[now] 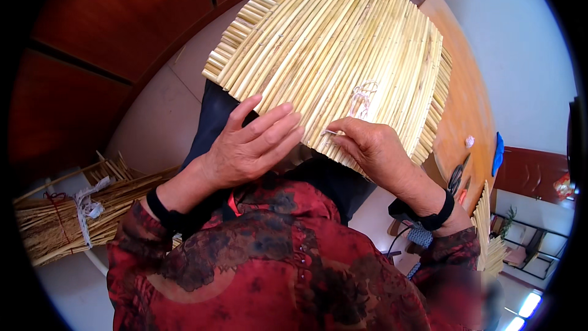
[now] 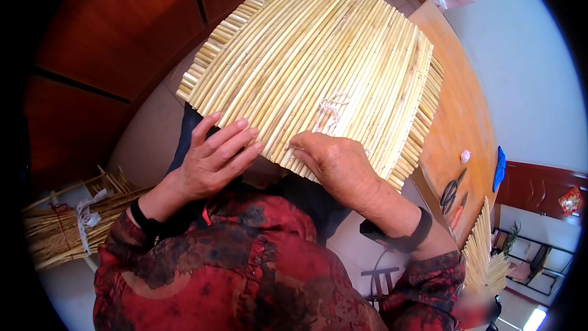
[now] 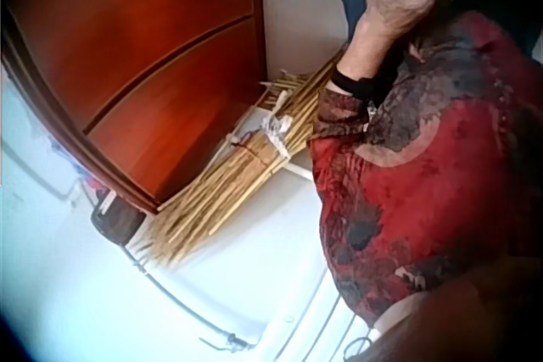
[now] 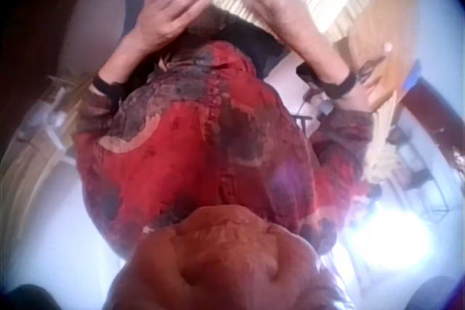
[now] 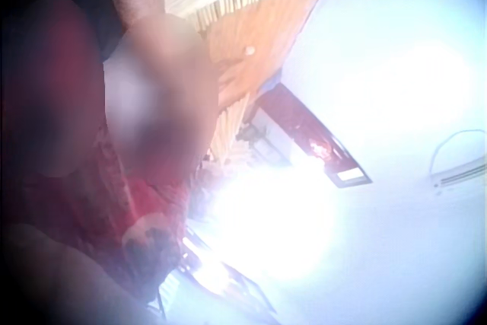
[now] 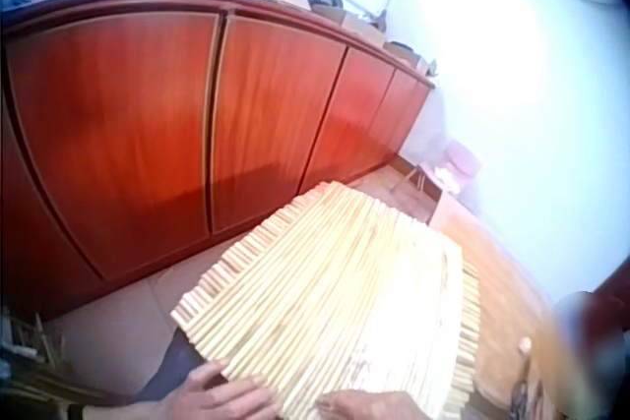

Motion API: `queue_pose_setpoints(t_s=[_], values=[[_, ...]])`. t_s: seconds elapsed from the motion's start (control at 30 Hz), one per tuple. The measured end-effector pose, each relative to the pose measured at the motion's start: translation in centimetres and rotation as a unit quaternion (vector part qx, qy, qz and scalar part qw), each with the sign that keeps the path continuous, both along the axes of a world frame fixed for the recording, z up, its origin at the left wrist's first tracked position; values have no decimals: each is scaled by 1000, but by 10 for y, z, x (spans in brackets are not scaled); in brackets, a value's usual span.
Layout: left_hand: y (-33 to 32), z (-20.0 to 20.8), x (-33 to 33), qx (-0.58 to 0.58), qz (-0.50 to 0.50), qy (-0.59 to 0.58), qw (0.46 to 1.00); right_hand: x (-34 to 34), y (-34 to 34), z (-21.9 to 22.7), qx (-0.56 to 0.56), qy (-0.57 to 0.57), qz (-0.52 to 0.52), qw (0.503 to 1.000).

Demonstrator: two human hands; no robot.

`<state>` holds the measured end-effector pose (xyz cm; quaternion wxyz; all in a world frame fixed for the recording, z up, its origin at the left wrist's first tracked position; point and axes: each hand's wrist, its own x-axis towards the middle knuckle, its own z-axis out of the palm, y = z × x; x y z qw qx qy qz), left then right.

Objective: The person is stitching together thin reed slats using a white thread to assemble a mat, repeatedly pulling the thread through prepared holes and aligning the slats by hand.

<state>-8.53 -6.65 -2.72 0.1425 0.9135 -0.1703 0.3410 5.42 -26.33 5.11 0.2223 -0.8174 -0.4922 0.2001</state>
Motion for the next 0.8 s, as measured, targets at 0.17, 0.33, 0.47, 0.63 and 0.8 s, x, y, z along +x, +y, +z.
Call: queue_pose_setpoints(t_s=[0.17,0.33,0.47,0.63,0.8], values=[[-4,-19,21,19,-10,-7,1000,-3,-2,4,-11,-106,35,994],[2,-18,30,3,-33,-16,999,-2,0,0,34,-216,75,973],[5,-17,31,-6,-43,-28,999,-1,-1,0,24,-195,89,976],[6,-16,32,-11,-37,-36,999,-2,2,6,-19,-212,116,970],[7,-16,32,-11,-39,-32,999,-3,4,10,-32,-212,125,969]])
